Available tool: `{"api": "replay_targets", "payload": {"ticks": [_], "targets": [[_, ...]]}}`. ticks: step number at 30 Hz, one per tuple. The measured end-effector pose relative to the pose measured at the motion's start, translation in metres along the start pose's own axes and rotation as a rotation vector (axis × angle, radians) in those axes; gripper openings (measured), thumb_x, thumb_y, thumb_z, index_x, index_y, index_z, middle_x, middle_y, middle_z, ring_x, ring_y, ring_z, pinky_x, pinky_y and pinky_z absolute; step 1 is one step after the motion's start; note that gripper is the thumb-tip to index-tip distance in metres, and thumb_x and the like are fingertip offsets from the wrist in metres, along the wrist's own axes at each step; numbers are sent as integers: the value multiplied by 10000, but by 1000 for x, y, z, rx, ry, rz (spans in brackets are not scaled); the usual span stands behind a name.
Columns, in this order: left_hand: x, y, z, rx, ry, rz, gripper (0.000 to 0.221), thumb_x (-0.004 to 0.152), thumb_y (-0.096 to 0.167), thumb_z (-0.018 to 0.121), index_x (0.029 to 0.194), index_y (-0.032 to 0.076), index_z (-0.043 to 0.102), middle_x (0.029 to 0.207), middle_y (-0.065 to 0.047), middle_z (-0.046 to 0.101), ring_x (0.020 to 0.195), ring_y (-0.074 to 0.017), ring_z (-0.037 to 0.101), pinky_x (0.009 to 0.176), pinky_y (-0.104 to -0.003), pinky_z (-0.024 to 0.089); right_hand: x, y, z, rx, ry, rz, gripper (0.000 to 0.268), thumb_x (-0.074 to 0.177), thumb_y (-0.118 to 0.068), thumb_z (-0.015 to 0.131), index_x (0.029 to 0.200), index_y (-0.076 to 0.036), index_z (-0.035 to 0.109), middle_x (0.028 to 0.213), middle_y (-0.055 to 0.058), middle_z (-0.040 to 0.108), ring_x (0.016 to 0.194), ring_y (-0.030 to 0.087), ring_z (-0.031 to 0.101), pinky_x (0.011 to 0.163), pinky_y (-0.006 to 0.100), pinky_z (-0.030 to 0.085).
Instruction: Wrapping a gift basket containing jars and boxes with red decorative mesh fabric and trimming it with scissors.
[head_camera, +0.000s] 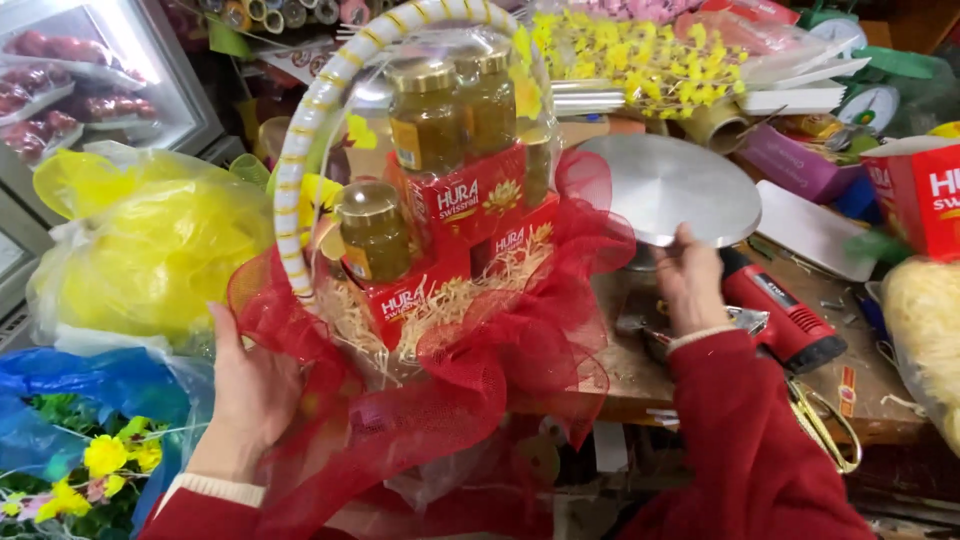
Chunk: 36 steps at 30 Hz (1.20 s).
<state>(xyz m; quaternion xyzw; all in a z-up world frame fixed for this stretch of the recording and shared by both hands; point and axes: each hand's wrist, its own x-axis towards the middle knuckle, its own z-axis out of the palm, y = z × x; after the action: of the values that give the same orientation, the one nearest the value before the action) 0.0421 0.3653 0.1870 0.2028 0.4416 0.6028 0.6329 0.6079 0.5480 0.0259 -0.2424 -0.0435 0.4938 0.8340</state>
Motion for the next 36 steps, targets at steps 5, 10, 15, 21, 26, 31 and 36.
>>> {"api": "replay_targets", "payload": {"ticks": [5, 10, 15, 21, 26, 31, 36], "targets": [[0, 3, 4, 10, 28, -29, 955, 810, 883, 306, 1365, 171, 618, 1424, -78, 658, 1391, -294, 599, 1274, -496, 317, 52, -60, -25, -6, 63, -84, 441, 1031, 9, 665, 1426, 73, 479, 1249, 279, 659, 1231, 484, 681, 1035, 785, 540], [16, -8, -11, -42, 26, -2, 903, 835, 888, 357, 1284, 161, 652, 1290, -72, 697, 1274, -271, 659, 1235, -485, 386, -89, -34, 7, -368, -12, -229, 620, 1048, -141, 695, 1519, 47, 337, 1431, 343, 576, 1311, 524, 627, 1016, 820, 462], [8, -8, 2, -128, 47, 30, 822, 819, 820, 483, 1292, 180, 689, 1262, -67, 715, 1244, -301, 669, 1234, -488, 385, -270, 53, 17, -1233, -483, -499, 485, 1025, -107, 618, 1494, -15, 541, 1477, 255, 576, 1477, 435, 435, 1246, 594, 300], [-43, -18, 31, -117, 23, -12, 929, 769, 825, 453, 1388, 161, 650, 1352, -86, 698, 1328, -330, 627, 1270, -550, 310, -234, 93, -21, -1745, -833, -645, 615, 1081, -429, 507, 1594, -96, 453, 1618, 245, 426, 1542, 589, 92, 1295, 625, -17], [-47, -47, 41, -39, -188, 103, 947, 828, 751, 527, 1590, 192, 463, 1590, -117, 545, 1495, -318, 491, 1255, -596, 233, -176, 65, -1, -1544, -1202, -905, 570, 1114, -386, 455, 1571, -48, 500, 1707, 191, 341, 1593, 504, 109, 1309, 551, -13], [-40, -46, -21, 56, -268, 81, 951, 806, 725, 340, 1574, 188, 501, 1413, -83, 638, 1288, -231, 591, 1094, -367, 419, -300, 21, 10, -1503, -858, -1052, 337, 1102, -67, 691, 1424, 21, 644, 1413, 220, 626, 1312, 386, 547, 1163, 493, 392], [-72, -50, -142, 493, 44, -17, 671, 948, 574, 426, 1399, 139, 663, 1348, -120, 743, 1206, -258, 719, 1022, -377, 526, -368, 70, -125, -1757, -708, -1033, 195, 981, -1, 681, 1150, -42, 769, 1145, 132, 754, 1048, 332, 672, 1010, 437, 475]]}}
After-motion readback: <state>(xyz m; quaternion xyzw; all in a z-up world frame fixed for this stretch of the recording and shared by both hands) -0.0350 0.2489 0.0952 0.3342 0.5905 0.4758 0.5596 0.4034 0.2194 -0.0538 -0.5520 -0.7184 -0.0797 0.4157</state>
